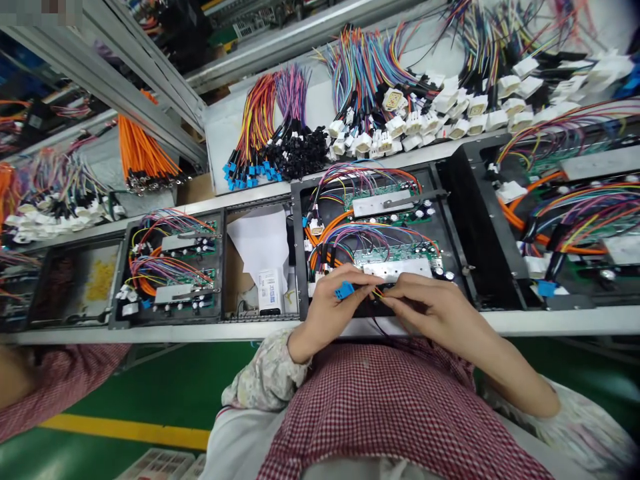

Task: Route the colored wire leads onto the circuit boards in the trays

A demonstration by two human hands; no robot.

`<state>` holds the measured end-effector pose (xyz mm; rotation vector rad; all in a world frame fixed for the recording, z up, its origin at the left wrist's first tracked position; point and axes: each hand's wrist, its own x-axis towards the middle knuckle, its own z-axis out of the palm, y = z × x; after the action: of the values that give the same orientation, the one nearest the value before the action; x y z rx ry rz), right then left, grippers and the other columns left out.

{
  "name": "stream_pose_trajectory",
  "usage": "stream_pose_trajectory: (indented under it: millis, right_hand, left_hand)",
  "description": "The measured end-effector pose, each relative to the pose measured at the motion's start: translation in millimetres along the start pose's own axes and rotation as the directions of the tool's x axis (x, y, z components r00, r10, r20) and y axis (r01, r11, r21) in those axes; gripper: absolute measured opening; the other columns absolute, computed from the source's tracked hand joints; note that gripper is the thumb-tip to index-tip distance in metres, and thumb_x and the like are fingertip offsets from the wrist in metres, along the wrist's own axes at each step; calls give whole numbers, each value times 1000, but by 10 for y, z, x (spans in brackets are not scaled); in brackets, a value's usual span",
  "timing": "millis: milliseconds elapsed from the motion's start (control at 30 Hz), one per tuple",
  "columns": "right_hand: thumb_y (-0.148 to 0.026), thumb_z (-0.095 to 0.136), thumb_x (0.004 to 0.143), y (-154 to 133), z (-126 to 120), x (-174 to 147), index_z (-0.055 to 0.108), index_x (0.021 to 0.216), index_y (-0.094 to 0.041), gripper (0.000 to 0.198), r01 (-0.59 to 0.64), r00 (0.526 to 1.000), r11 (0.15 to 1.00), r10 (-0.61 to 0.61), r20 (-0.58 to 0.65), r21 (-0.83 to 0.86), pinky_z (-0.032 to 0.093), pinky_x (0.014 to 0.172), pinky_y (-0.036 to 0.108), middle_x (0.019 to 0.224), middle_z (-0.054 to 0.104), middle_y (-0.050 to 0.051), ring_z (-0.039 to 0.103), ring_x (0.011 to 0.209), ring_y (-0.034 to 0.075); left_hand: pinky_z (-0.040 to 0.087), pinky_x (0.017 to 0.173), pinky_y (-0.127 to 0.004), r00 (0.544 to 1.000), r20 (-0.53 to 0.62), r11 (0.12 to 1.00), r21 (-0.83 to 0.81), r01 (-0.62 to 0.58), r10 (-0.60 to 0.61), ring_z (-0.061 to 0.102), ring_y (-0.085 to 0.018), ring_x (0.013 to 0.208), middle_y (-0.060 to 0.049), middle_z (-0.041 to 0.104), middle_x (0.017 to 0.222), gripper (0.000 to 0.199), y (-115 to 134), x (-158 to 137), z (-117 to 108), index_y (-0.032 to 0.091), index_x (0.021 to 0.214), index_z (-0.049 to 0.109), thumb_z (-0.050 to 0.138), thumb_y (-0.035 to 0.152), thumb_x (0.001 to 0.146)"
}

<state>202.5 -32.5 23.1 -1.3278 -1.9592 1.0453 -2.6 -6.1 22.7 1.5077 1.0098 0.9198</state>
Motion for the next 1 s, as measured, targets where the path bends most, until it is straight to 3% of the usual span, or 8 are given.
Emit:
stream_pose_trajectory:
  millis: [67, 233, 300, 367, 433, 600, 733, 1000]
  right_hand:
    - [-31, 50, 99, -6, -44, 1, 69, 86, -22, 25, -4, 1000, 1000, 5, -23, 9, 46, 63, 26, 76, 64, 1, 59, 67, 13]
    - [-38, 52, 96, 120, -339, -154, 62, 69, -23, 33, -70, 985, 993, 83, 152, -92, 37, 49, 23, 58, 58, -4, 51, 50, 10]
    - [-47, 53, 96, 199, -464, -232, 62, 67, -23, 39, -175, 984, 958, 163, -71, -227, 33, 46, 24, 54, 57, -3, 51, 46, 11]
    - [-52, 53, 96, 268, -543, -272, 69, 77, -22, 39, -332, 906, 872, 187, -380, -361, 34, 48, 25, 57, 63, -1, 55, 48, 12]
    - [-50, 51, 98, 324, -563, -259, 73, 93, -21, 37, -411, 841, 787, 133, -524, -460, 35, 51, 26, 67, 71, 2, 60, 52, 14]
    - [-39, 49, 99, 429, -447, -107, 74, 95, -20, 32, -320, 889, 694, -15, -457, -645, 31, 50, 28, 72, 74, 5, 62, 55, 16]
    - [-36, 49, 100, 440, -312, -2, 73, 93, -20, 30, -214, 930, 719, -56, -362, -661, 32, 52, 27, 73, 73, 3, 65, 59, 16]
    - [-34, 49, 101, 355, -88, 152, 71, 94, -19, 28, -101, 950, 792, -103, -294, -602, 36, 54, 27, 71, 72, 2, 64, 56, 15]
  left_hand:
    - [55, 64, -27, 1000, -13, 1000, 12, -21, 21, 65, -14, 76, -4, 70, 85, 14, 24, 1, -55, 25, 96, 78, 64, 27, 95]
    - [49, 48, -18, 966, -247, 988, -151, 40, -77, 58, -7, 56, -1, 69, 86, 11, 12, -2, -311, 23, 97, 76, 68, 29, 93]
    - [51, 49, -17, 949, -282, 966, -250, 67, -139, 63, -9, 60, -1, 70, 83, 13, -4, -13, -384, 23, 100, 76, 70, 31, 91]
    - [53, 50, -17, 946, -265, 936, -342, 87, -185, 68, -12, 67, -2, 73, 83, 16, -8, -28, -411, 25, 103, 77, 72, 32, 89]
    - [54, 50, -17, 948, -238, 912, -397, 103, -211, 70, -13, 70, -3, 75, 84, 17, -3, -44, -405, 26, 103, 78, 74, 33, 88]
    - [57, 52, -18, 933, -282, 925, -363, 113, -224, 73, -16, 73, -4, 77, 84, 20, -22, -75, -407, 26, 104, 78, 78, 31, 84]
    - [56, 53, -18, 915, -353, 955, -279, 98, -197, 74, -16, 76, -5, 79, 88, 19, -77, -106, -482, 26, 104, 79, 77, 29, 85]
    - [52, 48, -17, 887, -425, 970, -226, 90, -182, 72, -14, 69, -4, 78, 84, 19, -127, -206, -642, 25, 100, 80, 79, 33, 83]
